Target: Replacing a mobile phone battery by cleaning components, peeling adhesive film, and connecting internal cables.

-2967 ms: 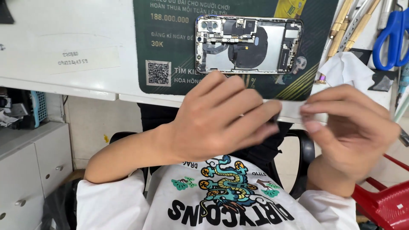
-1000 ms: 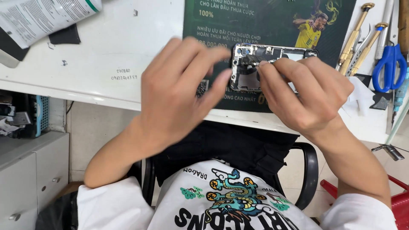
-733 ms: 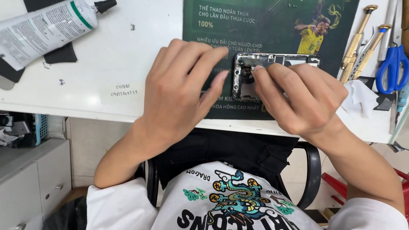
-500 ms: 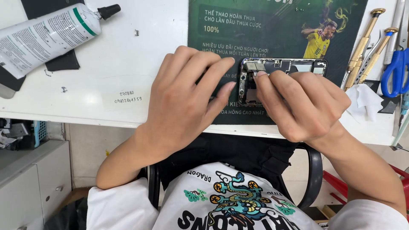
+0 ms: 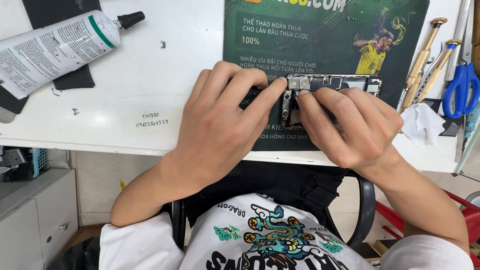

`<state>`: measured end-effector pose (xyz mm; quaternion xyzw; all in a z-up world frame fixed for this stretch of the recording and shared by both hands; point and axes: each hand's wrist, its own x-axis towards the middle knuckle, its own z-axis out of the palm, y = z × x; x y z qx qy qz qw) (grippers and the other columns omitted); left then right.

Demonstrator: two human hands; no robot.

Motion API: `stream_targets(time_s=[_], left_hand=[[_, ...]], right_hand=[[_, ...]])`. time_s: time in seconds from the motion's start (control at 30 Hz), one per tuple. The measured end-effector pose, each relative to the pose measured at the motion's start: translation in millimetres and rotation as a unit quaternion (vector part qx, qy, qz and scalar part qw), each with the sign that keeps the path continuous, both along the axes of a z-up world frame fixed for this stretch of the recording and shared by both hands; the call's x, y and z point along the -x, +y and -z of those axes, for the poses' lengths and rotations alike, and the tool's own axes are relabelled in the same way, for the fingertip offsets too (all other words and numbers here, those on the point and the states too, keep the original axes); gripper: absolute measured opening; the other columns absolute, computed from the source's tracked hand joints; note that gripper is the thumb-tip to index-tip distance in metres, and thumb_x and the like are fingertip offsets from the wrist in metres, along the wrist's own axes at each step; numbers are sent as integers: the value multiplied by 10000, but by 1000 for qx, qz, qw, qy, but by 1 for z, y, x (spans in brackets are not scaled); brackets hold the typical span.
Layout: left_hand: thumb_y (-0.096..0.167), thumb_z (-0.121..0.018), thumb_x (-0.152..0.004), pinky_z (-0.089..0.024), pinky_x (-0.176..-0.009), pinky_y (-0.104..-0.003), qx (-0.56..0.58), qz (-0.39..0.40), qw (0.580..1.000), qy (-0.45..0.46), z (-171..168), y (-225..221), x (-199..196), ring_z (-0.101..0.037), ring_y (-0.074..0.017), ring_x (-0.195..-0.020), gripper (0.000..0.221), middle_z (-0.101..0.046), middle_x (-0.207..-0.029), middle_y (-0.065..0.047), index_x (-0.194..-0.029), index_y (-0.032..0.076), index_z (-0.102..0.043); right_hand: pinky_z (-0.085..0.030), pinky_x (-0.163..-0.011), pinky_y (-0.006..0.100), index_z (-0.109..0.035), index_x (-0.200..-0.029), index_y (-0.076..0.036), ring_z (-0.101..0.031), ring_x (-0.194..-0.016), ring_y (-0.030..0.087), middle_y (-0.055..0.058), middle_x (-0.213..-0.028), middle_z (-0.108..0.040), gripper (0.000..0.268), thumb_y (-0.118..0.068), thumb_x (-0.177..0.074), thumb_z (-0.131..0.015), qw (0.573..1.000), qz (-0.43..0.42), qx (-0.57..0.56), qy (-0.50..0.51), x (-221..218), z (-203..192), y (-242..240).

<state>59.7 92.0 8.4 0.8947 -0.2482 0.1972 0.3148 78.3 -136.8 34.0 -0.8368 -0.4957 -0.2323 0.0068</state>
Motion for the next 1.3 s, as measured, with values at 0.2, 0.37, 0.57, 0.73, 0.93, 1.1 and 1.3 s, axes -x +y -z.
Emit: stream_targets(time_s=[0.2, 0.37, 0.57, 0.73, 0.93, 1.1, 1.3], left_hand=[[-51, -661, -1021, -440, -762, -393, -20, 21, 1000, -6, 0, -3, -1, -545, -286, -942, 188, -601, -1095, -89, -1171, 54, -703], [-86, -685, -1007, -434, -744, -384, -23, 22, 999, -1, -1, -5, -1, -540, -284, -939, 213, -601, -1081, -93, -1171, 48, -705], [16, -693, -1067, -425, -738, -403, -22, 33, 999, 22, -2, -7, -4, -536, -300, -937, 147, -611, -1101, -104, -1211, 33, -673], [-17, -678, -1052, -432, -759, -413, -10, 48, 998, 43, -4, -8, -7, -522, -316, -955, 173, -599, -1109, -118, -1221, 13, -656], [-23, -674, -1059, -429, -753, -410, -7, 52, 998, 46, -5, -8, -8, -519, -311, -958, 177, -595, -1107, -115, -1231, 12, -655], [18, -647, -1074, -428, -763, -412, 3, 63, 996, 59, -7, -9, -9, -512, -313, -951, 154, -585, -1102, -115, -1228, 5, -644], [-6, -669, -1062, -434, -768, -411, 12, 72, 996, 54, -7, -6, -8, -520, -310, -946, 138, -582, -1083, -118, -1200, -14, -659]], right_hand=[[-352, -531, 325, -739, -1059, 29, -467, -584, 253, 173, -892, -696, 62, -32, -1054, -725, 996, 0, -69, 63, 0, 7, -7], [-508, -627, 403, -761, -1053, 97, -618, -721, 327, 220, -911, -668, 37, 91, -1025, -784, 974, 17, -146, 175, -1, 8, -12], [-502, -636, 386, -761, -1045, 71, -617, -726, 313, 194, -908, -670, 27, 66, -1033, -785, 973, 24, -141, 181, -3, 9, -12], [-498, -631, 388, -754, -1038, 79, -612, -722, 317, 198, -914, -669, 23, 59, -1036, -766, 972, 25, -141, 184, -4, 8, -9], [-485, -623, 387, -757, -1051, 74, -606, -716, 316, 194, -919, -669, 21, 61, -1036, -750, 973, 27, -140, 183, -4, 9, -10], [-454, -602, 381, -757, -1121, 53, -539, -677, 283, 184, -922, -667, 88, 48, -1045, -713, 976, 18, -129, 176, -4, 11, -13], [-484, -631, 388, -766, -1145, 61, -599, -731, 311, 203, -938, -669, 115, 74, -1042, -717, 971, 30, -142, 187, -3, 12, -15]])
